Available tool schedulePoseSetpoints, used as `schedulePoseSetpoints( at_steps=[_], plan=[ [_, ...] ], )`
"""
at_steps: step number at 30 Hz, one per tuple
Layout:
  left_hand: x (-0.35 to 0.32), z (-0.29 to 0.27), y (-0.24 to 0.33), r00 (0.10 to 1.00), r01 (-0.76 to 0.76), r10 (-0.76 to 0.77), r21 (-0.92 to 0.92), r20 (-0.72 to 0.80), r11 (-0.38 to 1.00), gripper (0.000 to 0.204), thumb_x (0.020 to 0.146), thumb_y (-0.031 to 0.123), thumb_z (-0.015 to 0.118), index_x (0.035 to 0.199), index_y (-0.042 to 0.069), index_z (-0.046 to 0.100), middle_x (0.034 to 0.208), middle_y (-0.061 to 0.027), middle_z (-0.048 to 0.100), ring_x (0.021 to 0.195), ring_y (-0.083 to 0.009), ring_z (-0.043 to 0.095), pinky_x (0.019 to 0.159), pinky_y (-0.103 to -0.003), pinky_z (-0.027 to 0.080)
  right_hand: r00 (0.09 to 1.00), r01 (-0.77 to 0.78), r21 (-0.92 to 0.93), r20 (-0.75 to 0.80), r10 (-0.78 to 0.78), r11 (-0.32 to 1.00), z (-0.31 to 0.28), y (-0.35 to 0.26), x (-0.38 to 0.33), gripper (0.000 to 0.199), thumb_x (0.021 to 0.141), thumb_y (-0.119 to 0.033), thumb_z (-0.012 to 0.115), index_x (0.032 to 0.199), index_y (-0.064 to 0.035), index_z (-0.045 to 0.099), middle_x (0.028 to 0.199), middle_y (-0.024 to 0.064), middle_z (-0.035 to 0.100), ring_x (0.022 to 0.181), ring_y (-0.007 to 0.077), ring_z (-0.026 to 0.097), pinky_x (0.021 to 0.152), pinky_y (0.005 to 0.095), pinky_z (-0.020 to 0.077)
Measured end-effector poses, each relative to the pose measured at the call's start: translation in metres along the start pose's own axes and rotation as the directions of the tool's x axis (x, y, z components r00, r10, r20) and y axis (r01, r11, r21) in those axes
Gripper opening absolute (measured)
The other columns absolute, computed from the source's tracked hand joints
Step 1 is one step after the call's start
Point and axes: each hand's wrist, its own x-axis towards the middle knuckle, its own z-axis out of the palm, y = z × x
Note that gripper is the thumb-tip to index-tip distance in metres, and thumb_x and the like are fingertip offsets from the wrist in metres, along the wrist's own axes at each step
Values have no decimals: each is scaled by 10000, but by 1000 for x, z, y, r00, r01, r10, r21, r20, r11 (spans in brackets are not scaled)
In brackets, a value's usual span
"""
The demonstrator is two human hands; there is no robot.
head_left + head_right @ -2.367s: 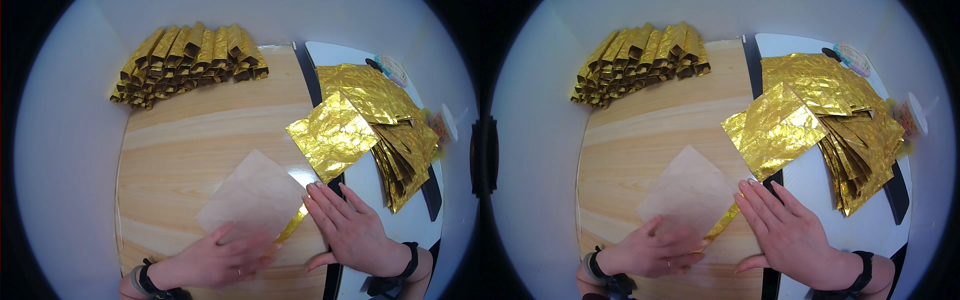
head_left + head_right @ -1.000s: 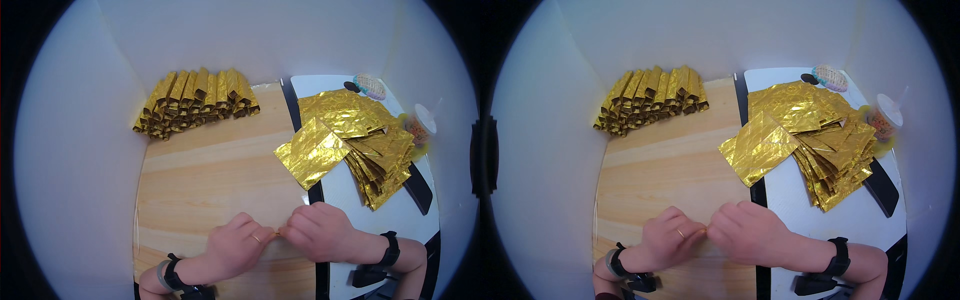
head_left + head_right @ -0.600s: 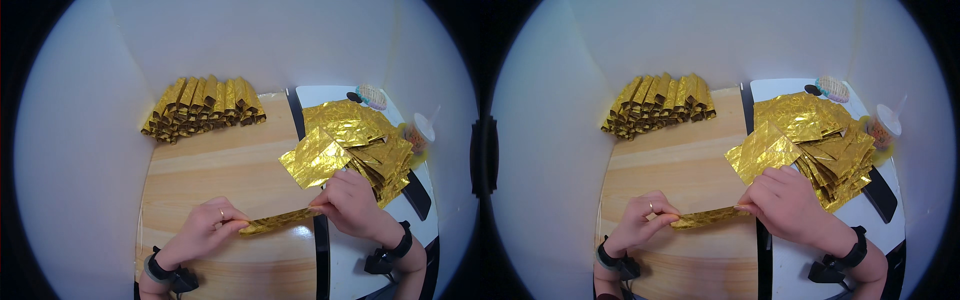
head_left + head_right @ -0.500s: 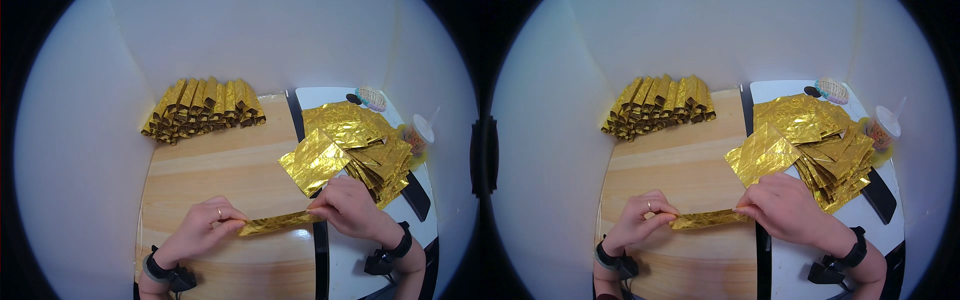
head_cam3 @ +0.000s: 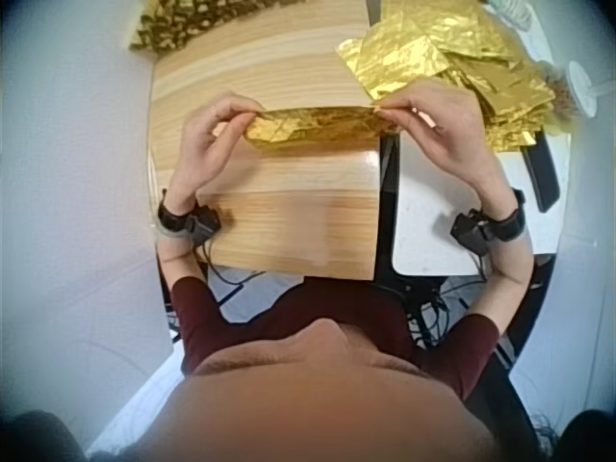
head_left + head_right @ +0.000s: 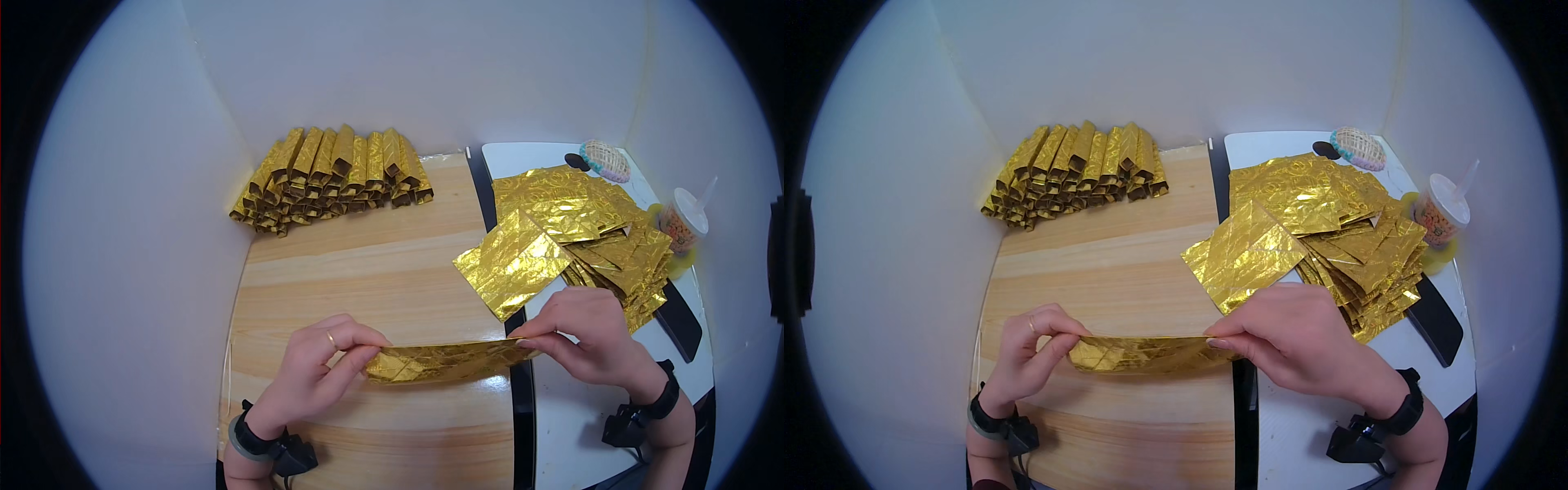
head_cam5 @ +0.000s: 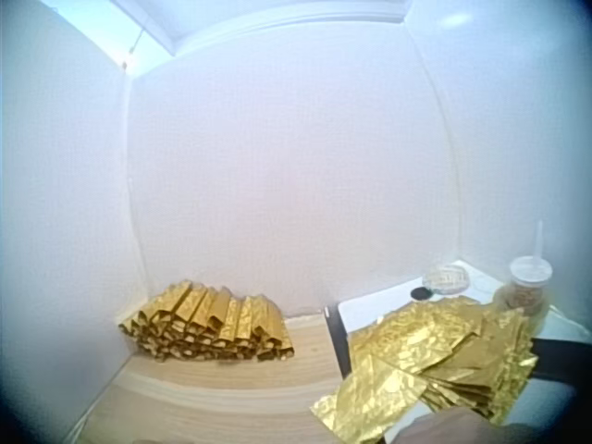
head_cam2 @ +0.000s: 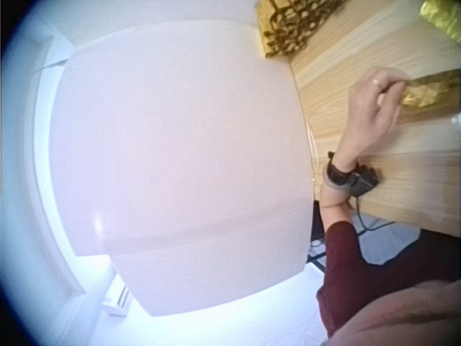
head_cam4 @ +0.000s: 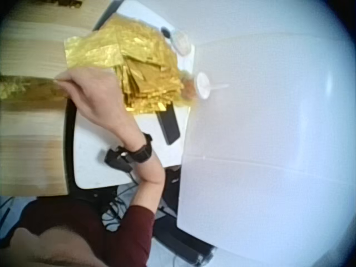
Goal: Fold gold-colored foil paper to create rectangular sleeves or envelopes.
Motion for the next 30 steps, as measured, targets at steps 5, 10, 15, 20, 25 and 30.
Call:
schedulePoseSetpoints(
  at_steps=[5,10,15,20,25,30],
  plan=[
    [-4,-1,-7,984,144,-161,-189,-78,971,171,919,-13,545,1001,8,694,753,-66,655,621,-106,605,576,-223,475,978,42,123,-210,-16,992,17,-2,-1,135,798,-115,729,922,-74,692,784,75,661,639,241,622,593,320,486],
    [-3,6,-9,935,269,-350,-544,-50,795,470,967,28,497,1426,31,394,818,-95,672,721,-135,651,679,-221,502,898,302,-445,-165,-409,843,26,-5,-7,289,717,-20,640,999,-45,699,812,18,636,681,132,596,566,254,451],
    [-8,33,16,866,494,-393,-649,309,579,892,931,-24,539,1531,144,-98,1230,-171,574,1032,-166,610,866,-276,495,810,467,-694,87,-580,548,41,-25,-15,259,728,-124,621,960,-129,736,873,-34,583,719,85,515,535,199,352],
    [1,26,16,911,372,-389,-684,138,628,1024,861,-100,600,1528,167,-131,1273,-175,551,1036,-151,597,842,-257,488,686,633,-599,142,-713,490,51,-19,-13,193,807,-105,594,969,-98,697,926,-13,608,827,106,562,663,215,427],
    [11,6,-5,857,505,-483,-479,181,718,941,882,-37,613,1541,132,-37,1265,-157,554,1012,-125,589,814,-223,479,751,612,-468,90,-654,638,43,4,-10,143,808,-108,594,906,-34,667,928,43,614,874,157,602,735,244,486],
    [1,28,-40,882,462,-449,-455,145,761,830,883,70,658,1541,113,153,1201,-80,551,902,-84,549,740,-222,474,753,657,-381,284,-594,651,54,-13,-17,216,721,-137,636,908,-35,668,930,24,604,812,141,582,675,231,484]
  ],
)
